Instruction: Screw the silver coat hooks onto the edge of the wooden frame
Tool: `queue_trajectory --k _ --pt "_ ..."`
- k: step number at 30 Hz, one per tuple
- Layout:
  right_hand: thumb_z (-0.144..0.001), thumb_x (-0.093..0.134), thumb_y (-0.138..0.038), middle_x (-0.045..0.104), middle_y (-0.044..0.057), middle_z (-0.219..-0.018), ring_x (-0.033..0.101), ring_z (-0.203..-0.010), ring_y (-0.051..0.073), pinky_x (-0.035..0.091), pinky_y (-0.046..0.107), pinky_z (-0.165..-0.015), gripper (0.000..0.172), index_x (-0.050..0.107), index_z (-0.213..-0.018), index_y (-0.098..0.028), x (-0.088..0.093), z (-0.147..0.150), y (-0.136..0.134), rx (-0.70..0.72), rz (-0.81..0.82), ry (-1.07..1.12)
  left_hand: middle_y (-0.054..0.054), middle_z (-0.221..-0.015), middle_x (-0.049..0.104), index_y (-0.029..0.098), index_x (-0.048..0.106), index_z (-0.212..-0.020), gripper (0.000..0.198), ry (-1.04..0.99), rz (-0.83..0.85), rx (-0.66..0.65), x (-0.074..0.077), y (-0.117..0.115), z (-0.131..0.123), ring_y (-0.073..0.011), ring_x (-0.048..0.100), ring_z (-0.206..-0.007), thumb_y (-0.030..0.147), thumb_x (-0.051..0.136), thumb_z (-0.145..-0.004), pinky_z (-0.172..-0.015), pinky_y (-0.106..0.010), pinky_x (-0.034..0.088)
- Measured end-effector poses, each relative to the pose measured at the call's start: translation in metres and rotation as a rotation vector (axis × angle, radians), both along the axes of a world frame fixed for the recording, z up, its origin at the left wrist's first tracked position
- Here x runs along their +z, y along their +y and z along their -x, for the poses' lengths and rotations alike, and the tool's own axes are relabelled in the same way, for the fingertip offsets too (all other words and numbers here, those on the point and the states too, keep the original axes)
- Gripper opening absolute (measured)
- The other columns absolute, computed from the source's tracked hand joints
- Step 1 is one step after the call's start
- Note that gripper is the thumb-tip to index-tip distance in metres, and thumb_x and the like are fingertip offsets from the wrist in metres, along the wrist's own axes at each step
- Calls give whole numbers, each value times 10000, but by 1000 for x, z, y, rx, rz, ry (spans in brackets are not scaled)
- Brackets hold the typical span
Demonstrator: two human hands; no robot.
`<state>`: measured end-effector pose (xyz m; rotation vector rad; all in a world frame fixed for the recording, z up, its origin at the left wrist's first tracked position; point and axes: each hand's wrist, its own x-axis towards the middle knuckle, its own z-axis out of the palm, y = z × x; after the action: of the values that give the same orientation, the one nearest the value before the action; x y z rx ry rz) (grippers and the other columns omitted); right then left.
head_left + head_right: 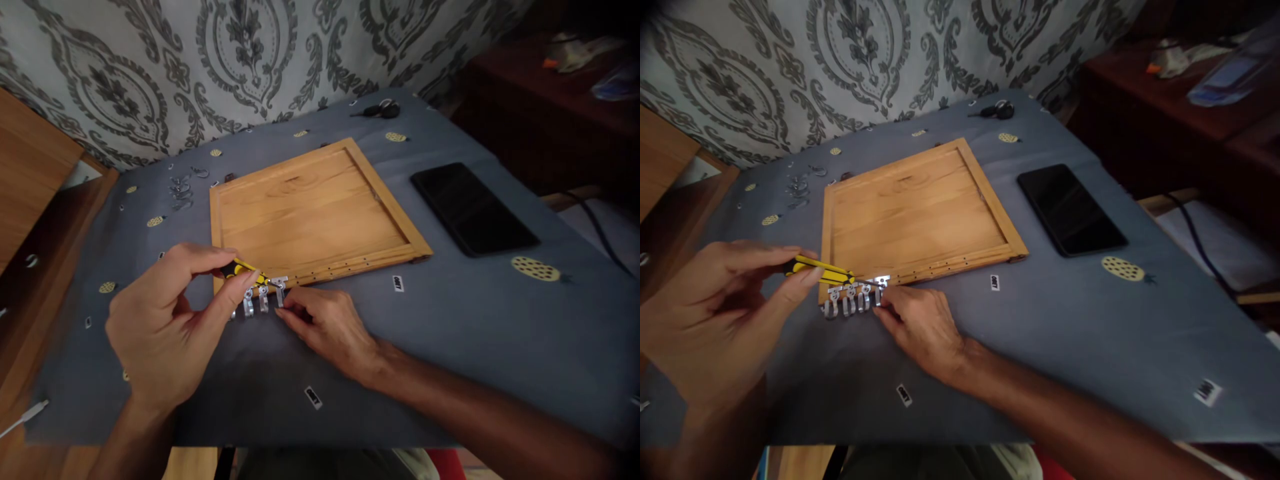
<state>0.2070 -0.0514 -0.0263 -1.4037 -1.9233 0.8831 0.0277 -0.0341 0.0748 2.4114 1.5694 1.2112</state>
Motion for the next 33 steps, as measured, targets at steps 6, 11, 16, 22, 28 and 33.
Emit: queue_trajectory --k 6,11,16,22,28,33 --pt "-884 640 -237 694 3 -684 596 -591 126 388 259 -587 111 708 -811 -190 -2 0 0 0 2 3 79 -851 739 292 724 -960 211 -60 -64 -29 0 3 -3 -126 680 -687 211 809 -784 -583 -301 506" --pt "-871 663 -222 704 9 -690 597 -585 127 382 258 -583 89 705 -803 -183 -3 1 0 -11 -22 9 85 -780 722 250 714 -898 217 -61 -164 -58 0 5 -8 -89 647 -641 225 854 -734 -589 -255 479" --pt "-880 651 -233 706 10 -695 604 -590 130 385 263 -584 108 698 -798 -182 -4 0 0 -8 -19 18 76 -830 724 288 705 -984 248 18 -154 -72 2 2 -8 -121 684 -721 247 831 -775 -640 -275 535" --pt "-883 647 -232 702 9 -692 604 -596 131 382 266 -585 114 692 -794 -178 -4 0 0 -1 -19 14 62 -851 739 299 714 -949 79 128 -99 -68 6 -3 -9 -135 715 -762 251 722 -886 -675 -298 585" --pt "-875 655 -221 702 8 -695 593 -585 128 382 269 -586 99 692 -793 -179 -5 1 1 -5 -23 16 83 -858 750 316 714 -949 75 149 -105 -51 8 -2 -10 -139 732 -748 266 714 -893 -645 -294 588" --pt "-875 668 -222 694 6 -674 586 -573 128 379 264 -576 110 683 -777 -174 -3 0 0 2 -21 11 77 -854 750 286 711 -937 93 147 -115 -125 11 0 -14 -117 730 -753 207 717 -888 -706 -242 607"
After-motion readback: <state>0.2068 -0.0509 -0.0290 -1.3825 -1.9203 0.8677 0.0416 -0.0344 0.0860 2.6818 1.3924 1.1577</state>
